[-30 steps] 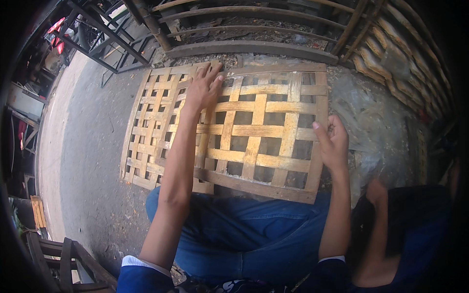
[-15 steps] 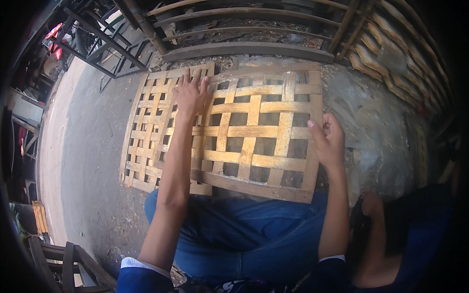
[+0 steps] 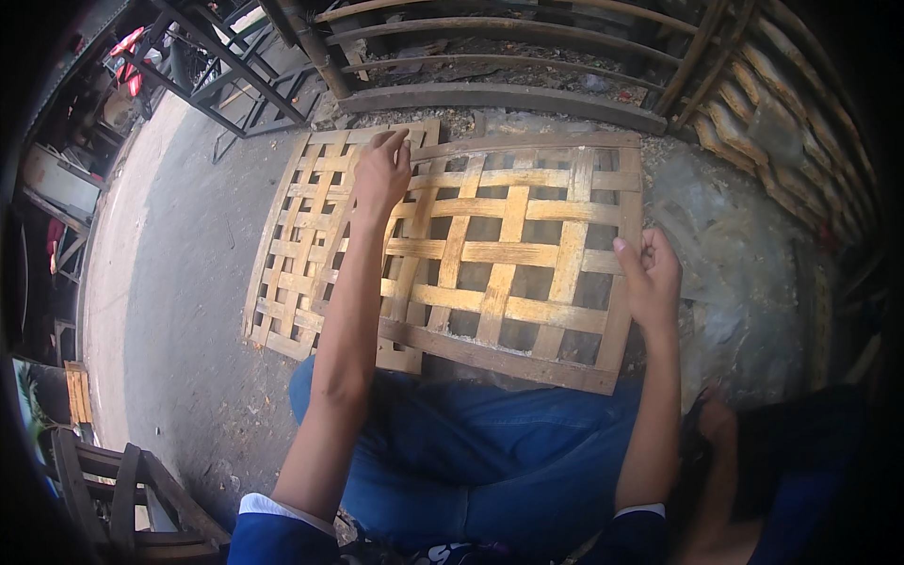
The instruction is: The person sits on the ground and assembles a wooden lattice tray by placing a clear plastic sheet over the frame and pressing it down. They then lift the tray and place it on a stack of similar trays.
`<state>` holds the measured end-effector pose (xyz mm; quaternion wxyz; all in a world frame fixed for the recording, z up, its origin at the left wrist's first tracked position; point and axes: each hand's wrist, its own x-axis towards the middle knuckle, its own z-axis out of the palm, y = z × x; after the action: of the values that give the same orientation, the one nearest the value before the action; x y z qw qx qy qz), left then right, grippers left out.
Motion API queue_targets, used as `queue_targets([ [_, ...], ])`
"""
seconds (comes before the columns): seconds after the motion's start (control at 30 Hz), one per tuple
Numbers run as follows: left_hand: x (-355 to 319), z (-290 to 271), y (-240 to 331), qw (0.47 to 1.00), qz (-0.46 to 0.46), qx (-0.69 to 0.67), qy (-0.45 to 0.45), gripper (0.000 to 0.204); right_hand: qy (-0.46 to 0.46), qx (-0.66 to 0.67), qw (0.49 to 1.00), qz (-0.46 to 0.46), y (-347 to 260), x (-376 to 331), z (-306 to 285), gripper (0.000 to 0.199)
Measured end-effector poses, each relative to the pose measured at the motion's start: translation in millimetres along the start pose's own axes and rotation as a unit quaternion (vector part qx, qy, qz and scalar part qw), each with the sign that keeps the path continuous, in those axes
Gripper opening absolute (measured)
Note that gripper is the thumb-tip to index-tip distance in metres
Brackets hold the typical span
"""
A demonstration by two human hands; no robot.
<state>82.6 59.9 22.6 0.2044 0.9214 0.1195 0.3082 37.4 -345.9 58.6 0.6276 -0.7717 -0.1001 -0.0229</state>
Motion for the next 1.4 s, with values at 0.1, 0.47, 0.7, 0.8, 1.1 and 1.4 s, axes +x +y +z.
queue_targets([
  [0.1, 7.0, -19.6, 40.1, 0.984, 0.066, -0.157, 0.06, 0.018, 0.004, 0.007, 1.0, -0.004, 3.9, 0.9, 0.7, 0.018],
  [0.47, -53.6, -133.3, -24.9, 0.989, -0.132, 0.058, -0.018, 0.047, 0.02, -0.032, 0.999, -0.037, 3.7, 2.4, -1.2, 0.024],
  [0.7, -88.8, -96.3, 83.2, 0.966, 0.169, -0.166, -0.106, 0.046, 0.005, 0.201, 0.978, 0.062, -20.3, -9.3, 3.8, 0.02],
  [0.8, -125.4, -51.2, 109.0, 0.932, 0.239, -0.024, -0.273, 0.071, 0.002, 0.218, 0.974, 0.06, -12.8, -6.8, 6.4, 0.019],
  [1.1, -80.3, -40.2, -36.2, 0.914, -0.258, 0.126, -0.287, 0.073, 0.024, 0.21, 0.975, 0.07, 0.4, 0.3, 6.5, 0.018],
  [1.4, -131.2, -54.8, 169.0, 0.924, 0.272, -0.05, -0.266, 0.068, 0.032, 0.229, 0.971, 0.059, -9.9, -6.3, 9.8, 0.017],
])
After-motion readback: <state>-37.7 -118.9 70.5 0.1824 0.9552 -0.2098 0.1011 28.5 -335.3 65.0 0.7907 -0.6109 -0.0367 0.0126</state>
